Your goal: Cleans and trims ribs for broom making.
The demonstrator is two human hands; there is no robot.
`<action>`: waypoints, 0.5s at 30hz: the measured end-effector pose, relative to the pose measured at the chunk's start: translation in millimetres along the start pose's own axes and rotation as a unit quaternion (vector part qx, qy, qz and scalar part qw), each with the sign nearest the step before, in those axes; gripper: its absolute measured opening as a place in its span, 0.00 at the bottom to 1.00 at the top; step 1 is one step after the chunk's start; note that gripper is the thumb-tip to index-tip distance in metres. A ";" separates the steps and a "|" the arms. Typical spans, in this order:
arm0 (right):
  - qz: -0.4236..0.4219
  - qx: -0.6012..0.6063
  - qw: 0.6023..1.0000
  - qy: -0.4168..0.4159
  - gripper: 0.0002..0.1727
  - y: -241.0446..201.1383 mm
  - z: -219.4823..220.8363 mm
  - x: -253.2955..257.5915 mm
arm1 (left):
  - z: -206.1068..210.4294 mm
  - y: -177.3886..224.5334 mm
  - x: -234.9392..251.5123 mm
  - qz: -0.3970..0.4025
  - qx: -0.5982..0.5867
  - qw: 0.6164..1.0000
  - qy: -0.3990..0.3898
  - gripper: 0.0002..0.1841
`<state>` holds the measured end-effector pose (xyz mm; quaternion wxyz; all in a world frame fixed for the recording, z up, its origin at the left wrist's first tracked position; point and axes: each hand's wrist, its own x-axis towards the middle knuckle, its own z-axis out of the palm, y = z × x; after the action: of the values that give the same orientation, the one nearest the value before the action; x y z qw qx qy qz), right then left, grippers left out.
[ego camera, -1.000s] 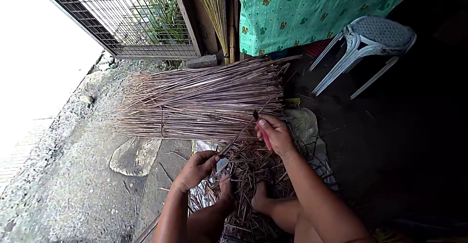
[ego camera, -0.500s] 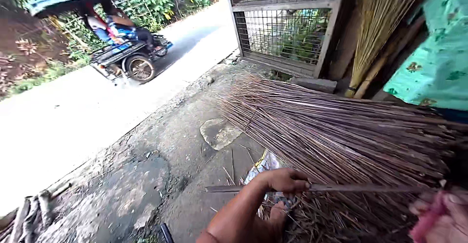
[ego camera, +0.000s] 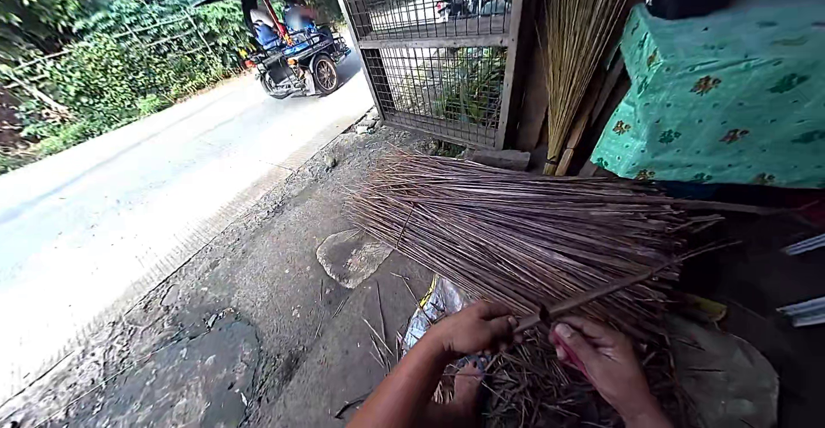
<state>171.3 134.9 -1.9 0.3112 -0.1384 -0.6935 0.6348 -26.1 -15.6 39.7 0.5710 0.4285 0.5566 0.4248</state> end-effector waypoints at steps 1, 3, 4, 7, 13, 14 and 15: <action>-0.014 -0.008 1.000 0.007 0.12 -0.2 -3.9 0.1 | 1.2 1.0 0.2 -0.002 -0.006 1.000 -0.005 0.20; -0.033 -0.017 0.999 0.029 0.12 -0.3 -12.7 1.5 | 1.5 0.6 -0.7 -0.005 -0.017 1.000 -0.018 0.20; -0.037 -0.023 0.998 0.038 0.12 -0.3 -17.4 2.6 | 0.9 -0.2 -1.9 -0.004 -0.022 0.999 -0.025 0.20; -0.051 -0.032 0.997 0.057 0.13 -4.1 -25.9 4.6 | -0.4 -0.8 -2.9 0.009 -0.028 0.998 -0.047 0.20; -0.043 -0.022 0.980 0.195 0.12 -13.2 -60.1 9.1 | -6.2 -7.1 -7.9 0.006 0.000 0.997 -0.072 0.20; -0.042 -0.014 0.975 0.216 0.12 -14.1 -63.9 8.8 | -7.1 -7.3 -7.5 0.004 0.007 0.997 -0.072 0.20; -0.039 -0.005 0.969 0.243 0.12 -14.6 -65.4 8.6 | -7.7 -7.8 -7.0 0.002 0.011 0.998 -0.070 0.20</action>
<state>207.5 189.6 14.5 0.4945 -0.2626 -0.6048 0.5663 -33.9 -24.3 34.0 0.6029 0.4643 0.5194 0.3888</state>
